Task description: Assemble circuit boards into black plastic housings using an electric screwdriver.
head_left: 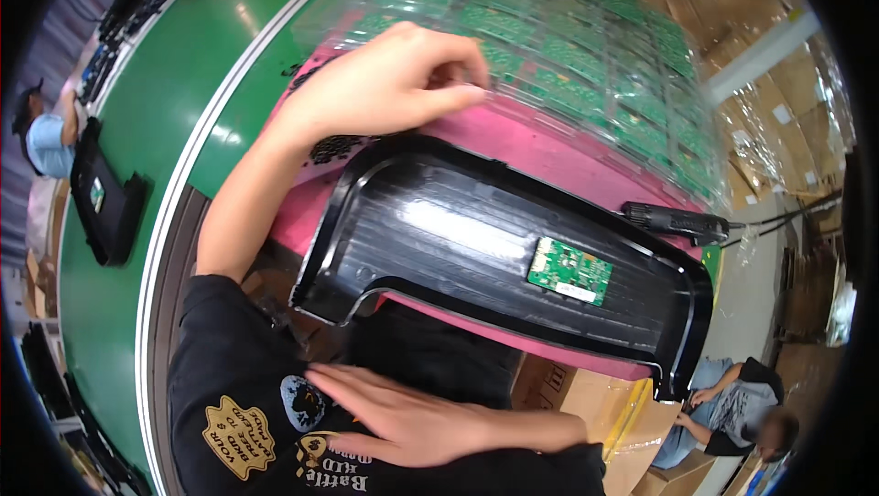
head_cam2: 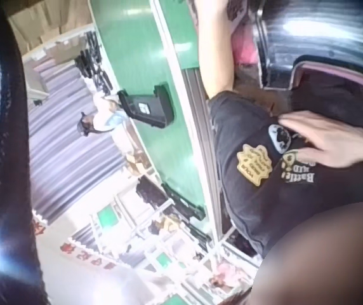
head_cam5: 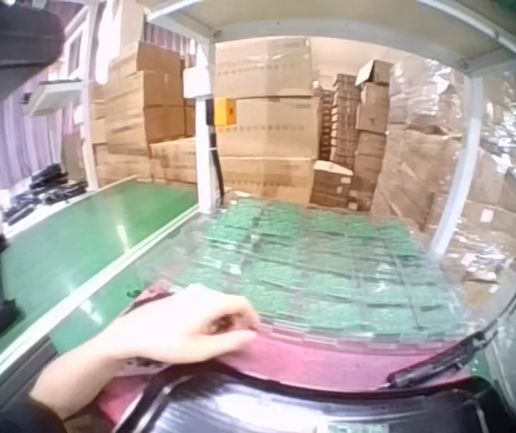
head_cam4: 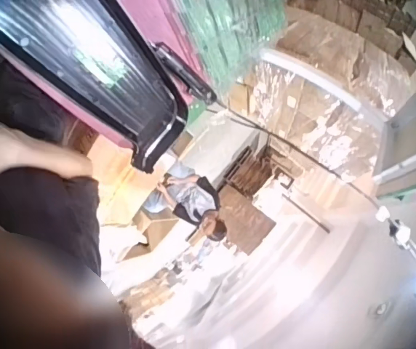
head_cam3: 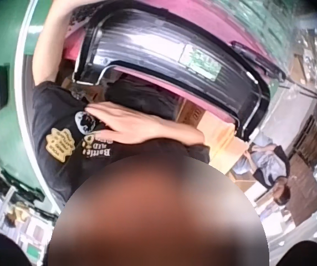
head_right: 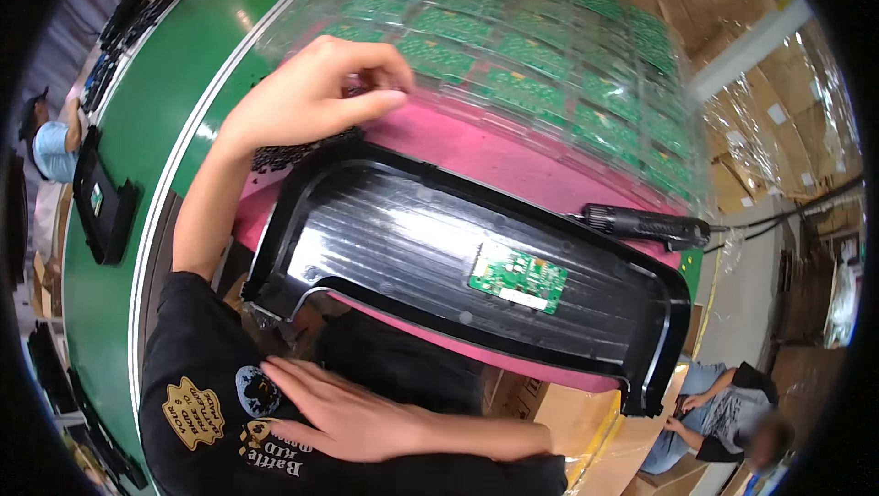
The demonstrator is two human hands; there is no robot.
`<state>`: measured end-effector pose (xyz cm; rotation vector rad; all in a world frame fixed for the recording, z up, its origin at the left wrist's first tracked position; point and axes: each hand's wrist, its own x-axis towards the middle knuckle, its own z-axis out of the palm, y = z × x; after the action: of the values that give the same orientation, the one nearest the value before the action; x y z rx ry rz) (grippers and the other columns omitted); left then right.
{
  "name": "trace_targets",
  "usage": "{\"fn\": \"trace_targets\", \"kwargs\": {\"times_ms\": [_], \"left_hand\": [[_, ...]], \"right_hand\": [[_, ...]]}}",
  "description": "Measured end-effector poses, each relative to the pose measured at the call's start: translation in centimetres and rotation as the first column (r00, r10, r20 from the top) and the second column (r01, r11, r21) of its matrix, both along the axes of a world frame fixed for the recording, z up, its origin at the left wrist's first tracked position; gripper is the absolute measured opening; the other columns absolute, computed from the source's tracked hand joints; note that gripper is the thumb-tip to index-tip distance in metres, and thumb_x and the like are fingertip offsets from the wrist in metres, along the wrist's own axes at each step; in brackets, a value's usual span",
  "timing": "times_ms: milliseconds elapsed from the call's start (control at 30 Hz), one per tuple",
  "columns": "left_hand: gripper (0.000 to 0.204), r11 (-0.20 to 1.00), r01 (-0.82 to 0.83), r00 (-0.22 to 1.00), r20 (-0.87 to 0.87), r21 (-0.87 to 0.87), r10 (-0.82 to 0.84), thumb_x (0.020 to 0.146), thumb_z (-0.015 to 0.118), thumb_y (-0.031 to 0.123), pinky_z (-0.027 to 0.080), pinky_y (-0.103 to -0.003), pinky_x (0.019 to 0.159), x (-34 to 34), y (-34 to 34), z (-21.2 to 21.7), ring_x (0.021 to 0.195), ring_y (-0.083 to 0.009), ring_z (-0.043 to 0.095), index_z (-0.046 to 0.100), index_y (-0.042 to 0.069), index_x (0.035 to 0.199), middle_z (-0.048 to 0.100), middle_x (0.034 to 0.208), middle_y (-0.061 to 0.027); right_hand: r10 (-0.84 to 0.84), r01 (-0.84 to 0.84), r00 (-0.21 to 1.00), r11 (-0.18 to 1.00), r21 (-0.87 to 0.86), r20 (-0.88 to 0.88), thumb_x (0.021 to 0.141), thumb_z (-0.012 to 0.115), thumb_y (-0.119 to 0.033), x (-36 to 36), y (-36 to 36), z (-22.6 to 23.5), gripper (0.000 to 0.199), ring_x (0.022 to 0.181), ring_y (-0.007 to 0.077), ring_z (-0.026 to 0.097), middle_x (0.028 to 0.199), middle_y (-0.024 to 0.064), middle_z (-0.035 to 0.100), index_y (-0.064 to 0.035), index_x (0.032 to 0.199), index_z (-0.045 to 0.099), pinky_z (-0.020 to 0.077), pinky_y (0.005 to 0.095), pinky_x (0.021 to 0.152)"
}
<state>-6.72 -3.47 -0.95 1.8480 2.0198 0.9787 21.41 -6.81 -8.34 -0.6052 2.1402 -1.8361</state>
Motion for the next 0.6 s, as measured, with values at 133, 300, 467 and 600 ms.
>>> {"fn": "trace_targets", "kwargs": {"times_ms": [133, 300, 467, 600], "left_hand": [[0.016, 0.998, -0.037, 0.999, 0.0, -0.045, 0.038, 0.089, 0.064, 0.013, 0.048, -0.028, 0.061, -0.9, -0.2, -0.2, 0.067, -0.0137, 0.062, 0.064, -0.001, 0.097, 0.065, 0.073, -0.0064], [0.016, 0.994, -0.074, 0.997, 0.004, -0.081, 0.075, 0.088, 0.064, 0.011, 0.049, -0.029, 0.062, -2.4, -0.4, -1.0, 0.068, -0.0148, 0.063, 0.065, -0.001, 0.099, 0.065, 0.073, -0.0074], [0.031, 0.959, 0.11, 0.975, -0.16, -0.26, -0.155, 0.074, 0.075, 0.005, 0.05, -0.039, 0.085, -4.7, -1.8, -3.6, 0.097, -0.0307, 0.063, 0.065, 0.0, 0.103, 0.066, 0.099, -0.0162], [0.041, 0.945, 0.063, 0.97, -0.202, -0.32, -0.133, 0.07, 0.075, 0.0, 0.046, -0.04, 0.097, -3.8, -1.9, -3.5, 0.108, -0.033, 0.058, 0.063, 0.0, 0.109, 0.061, 0.111, -0.0122]], "right_hand": [[0.627, -0.422, 0.731, 0.724, -0.545, 0.268, 0.103, 0.044, -0.039, -3.7, -4.0, 0.1, 0.071, 0.132, 0.0279, 0.045, 0.14, 0.0264, 0.045, 0.0093, 0.147, 0.019, 0.0361, 0.037, 0.108], [0.33, -0.132, 0.927, 0.736, -0.664, 0.181, 0.097, 0.058, -0.021, -0.6, -1.7, -1.2, 0.047, 0.112, 0.017, 0.055, 0.124, 0.0157, 0.059, 0.0053, 0.134, 0.044, 0.0431, 0.0296, 0.096], [-0.264, 0.281, 0.938, 0.958, -0.049, 0.224, 0.086, 0.062, -0.002, 2.9, 8.5, 5.2, 0.05, 0.123, 0.0265, 0.056, 0.129, 0.0162, 0.06, 0.002, 0.134, 0.049, 0.0433, 0.0373, 0.105], [-0.762, 0.835, 0.522, 0.366, 0.41, -0.383, 0.076, 0.061, -0.004, 6.5, 15.0, 8.6, 0.04, 0.099, 0.0249, 0.061, 0.111, 0.0159, 0.063, 0.0012, 0.116, 0.057, 0.047, 0.0347, 0.087]]}}
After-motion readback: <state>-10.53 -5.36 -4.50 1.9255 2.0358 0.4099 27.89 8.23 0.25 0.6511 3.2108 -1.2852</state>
